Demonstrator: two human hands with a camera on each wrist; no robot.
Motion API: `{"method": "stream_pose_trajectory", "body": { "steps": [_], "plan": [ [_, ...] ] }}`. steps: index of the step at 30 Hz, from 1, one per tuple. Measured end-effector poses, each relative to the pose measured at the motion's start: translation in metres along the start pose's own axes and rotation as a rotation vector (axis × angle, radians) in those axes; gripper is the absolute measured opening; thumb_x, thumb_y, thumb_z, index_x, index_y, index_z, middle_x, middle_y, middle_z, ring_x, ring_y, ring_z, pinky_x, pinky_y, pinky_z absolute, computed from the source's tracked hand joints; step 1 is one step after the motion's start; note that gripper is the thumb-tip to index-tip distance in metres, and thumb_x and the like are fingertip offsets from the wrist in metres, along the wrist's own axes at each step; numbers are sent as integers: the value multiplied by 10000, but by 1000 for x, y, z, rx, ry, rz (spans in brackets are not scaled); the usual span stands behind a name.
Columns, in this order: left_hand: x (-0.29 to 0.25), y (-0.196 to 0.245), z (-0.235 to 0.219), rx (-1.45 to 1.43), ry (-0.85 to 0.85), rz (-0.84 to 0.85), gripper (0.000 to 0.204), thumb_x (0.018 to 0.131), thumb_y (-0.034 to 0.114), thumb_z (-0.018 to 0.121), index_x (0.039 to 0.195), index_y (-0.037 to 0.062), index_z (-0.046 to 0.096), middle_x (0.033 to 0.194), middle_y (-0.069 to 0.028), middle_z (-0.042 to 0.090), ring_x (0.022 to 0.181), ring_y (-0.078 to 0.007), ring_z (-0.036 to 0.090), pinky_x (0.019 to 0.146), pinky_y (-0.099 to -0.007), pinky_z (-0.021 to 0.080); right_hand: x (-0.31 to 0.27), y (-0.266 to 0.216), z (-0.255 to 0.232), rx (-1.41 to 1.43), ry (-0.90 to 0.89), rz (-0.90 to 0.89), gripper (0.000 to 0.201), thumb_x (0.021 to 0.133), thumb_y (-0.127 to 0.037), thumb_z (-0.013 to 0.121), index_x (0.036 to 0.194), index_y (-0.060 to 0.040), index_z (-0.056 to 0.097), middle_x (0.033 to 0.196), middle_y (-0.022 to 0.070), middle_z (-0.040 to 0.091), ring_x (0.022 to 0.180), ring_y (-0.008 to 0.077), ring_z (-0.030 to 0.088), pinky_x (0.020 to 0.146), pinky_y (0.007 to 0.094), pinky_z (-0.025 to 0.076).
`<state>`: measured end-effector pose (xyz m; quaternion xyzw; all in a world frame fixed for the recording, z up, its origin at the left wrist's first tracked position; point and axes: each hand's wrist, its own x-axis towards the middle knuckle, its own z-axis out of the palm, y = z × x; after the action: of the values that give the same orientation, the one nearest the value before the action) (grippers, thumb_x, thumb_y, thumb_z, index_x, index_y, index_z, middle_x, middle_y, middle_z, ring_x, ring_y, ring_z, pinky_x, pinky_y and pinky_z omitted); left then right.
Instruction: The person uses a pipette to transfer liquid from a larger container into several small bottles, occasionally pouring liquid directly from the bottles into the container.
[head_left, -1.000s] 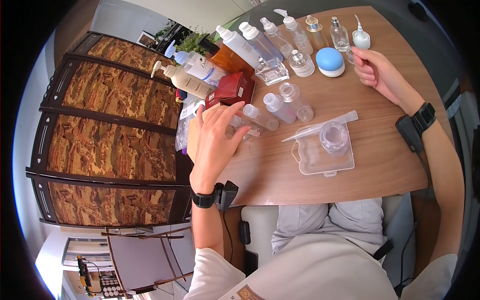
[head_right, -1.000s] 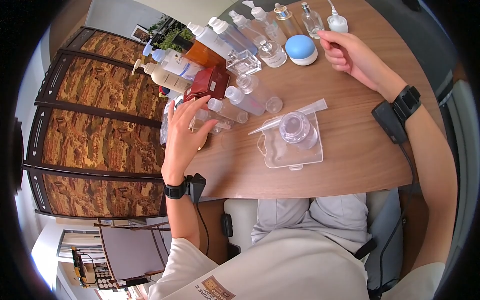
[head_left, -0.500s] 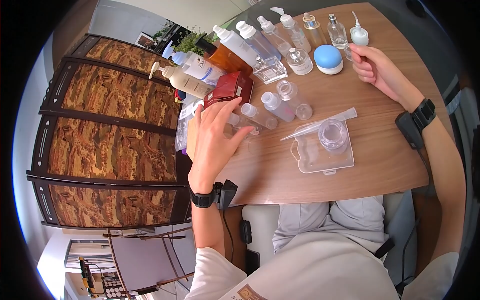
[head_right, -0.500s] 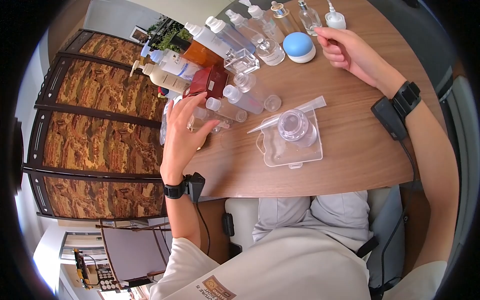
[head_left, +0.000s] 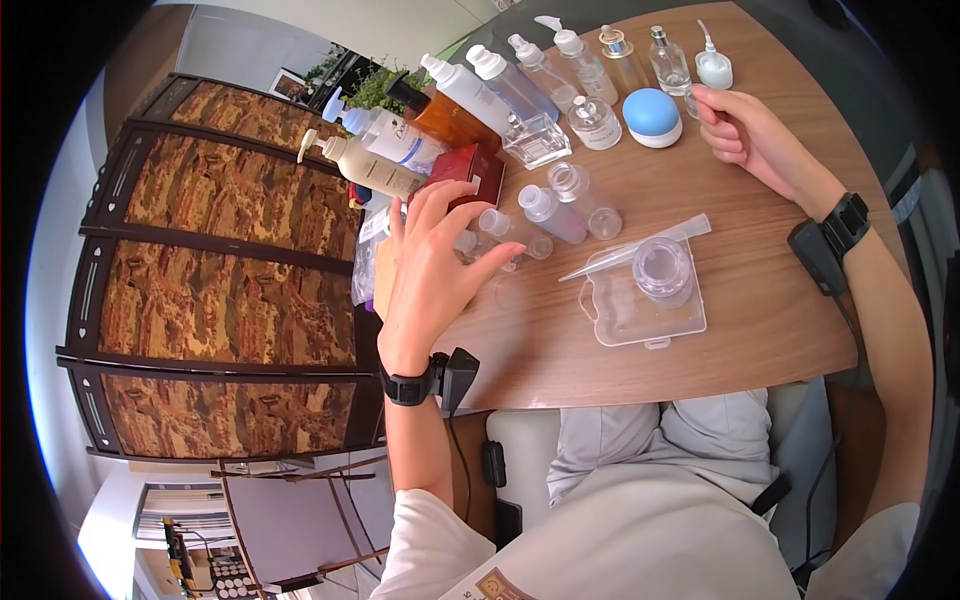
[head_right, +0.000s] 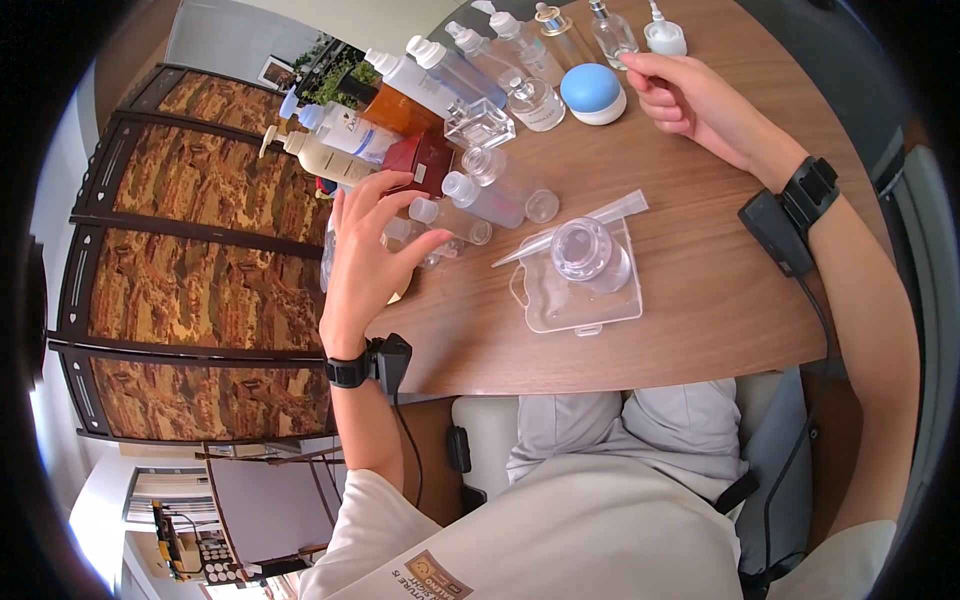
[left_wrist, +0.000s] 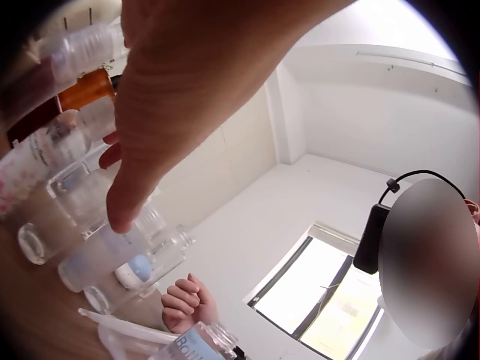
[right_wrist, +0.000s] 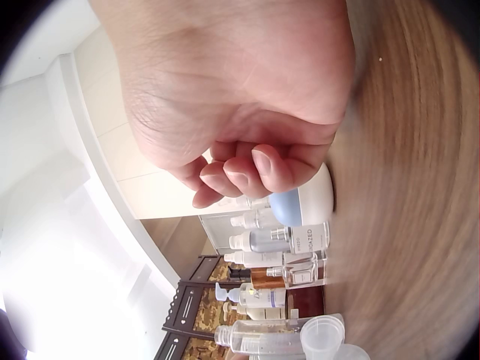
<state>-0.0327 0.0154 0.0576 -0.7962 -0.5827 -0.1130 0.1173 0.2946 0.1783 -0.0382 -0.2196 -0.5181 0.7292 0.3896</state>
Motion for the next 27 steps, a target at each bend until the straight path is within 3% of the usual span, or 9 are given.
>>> {"method": "stream_pose_trajectory", "body": {
  "steps": [12,15,17,20,21,24,26,27],
  "plan": [
    [3,4,2,-8,-25,25,352,750,305,809,975,54,705,1222,-55,608,1244,-276,492,1139,-577,196,-2,-2,5,-26,30,11,357,1029,-347,503,731,-155,459,593,-105,308,514,14,262,469,192,224],
    [1,11,-8,-10,33,58,327,726,233,830,964,54,696,1202,-61,621,1217,-288,514,1118,-527,283,-2,-2,5,-14,46,3,355,1030,-343,501,734,-153,460,591,-107,304,511,14,258,465,192,218],
    [-2,16,-20,-143,124,57,325,700,123,839,975,51,681,1173,-83,641,1147,-302,567,1037,-442,414,-2,-3,6,-11,43,5,351,1031,-341,500,738,-152,461,593,-107,304,511,14,259,464,192,217],
    [-10,21,-36,-359,166,45,349,692,45,827,1002,43,667,1141,-106,667,1081,-295,615,947,-372,481,-1,-1,5,-16,36,2,348,1032,-342,499,743,-152,462,594,-107,300,512,12,257,464,193,217],
    [-14,19,-37,-505,173,16,340,710,16,797,1017,18,652,1127,-117,688,1042,-245,642,944,-357,480,-1,0,3,-17,33,3,348,1032,-342,499,743,-152,462,594,-107,300,512,12,257,464,193,217],
    [-21,23,-49,-706,141,-86,328,719,-4,776,1021,0,648,1140,-118,692,1040,-204,641,953,-346,477,0,0,-1,-20,-6,5,328,1004,-375,549,762,-160,494,610,-116,329,532,-5,292,480,186,214],
    [-25,23,-53,-748,108,-90,348,730,-13,753,1052,-16,619,1141,-166,684,1048,-221,641,962,-356,480,0,0,-1,-21,15,5,333,1003,-373,551,752,-163,486,606,-117,321,528,-4,289,477,189,211],
    [-27,22,-52,-927,83,-82,362,739,-3,748,1067,-19,597,1134,-198,679,1066,-248,641,968,-372,481,0,0,0,-22,14,6,333,1003,-373,551,752,-163,486,606,-117,321,528,-4,289,477,189,211]
  ]
}}
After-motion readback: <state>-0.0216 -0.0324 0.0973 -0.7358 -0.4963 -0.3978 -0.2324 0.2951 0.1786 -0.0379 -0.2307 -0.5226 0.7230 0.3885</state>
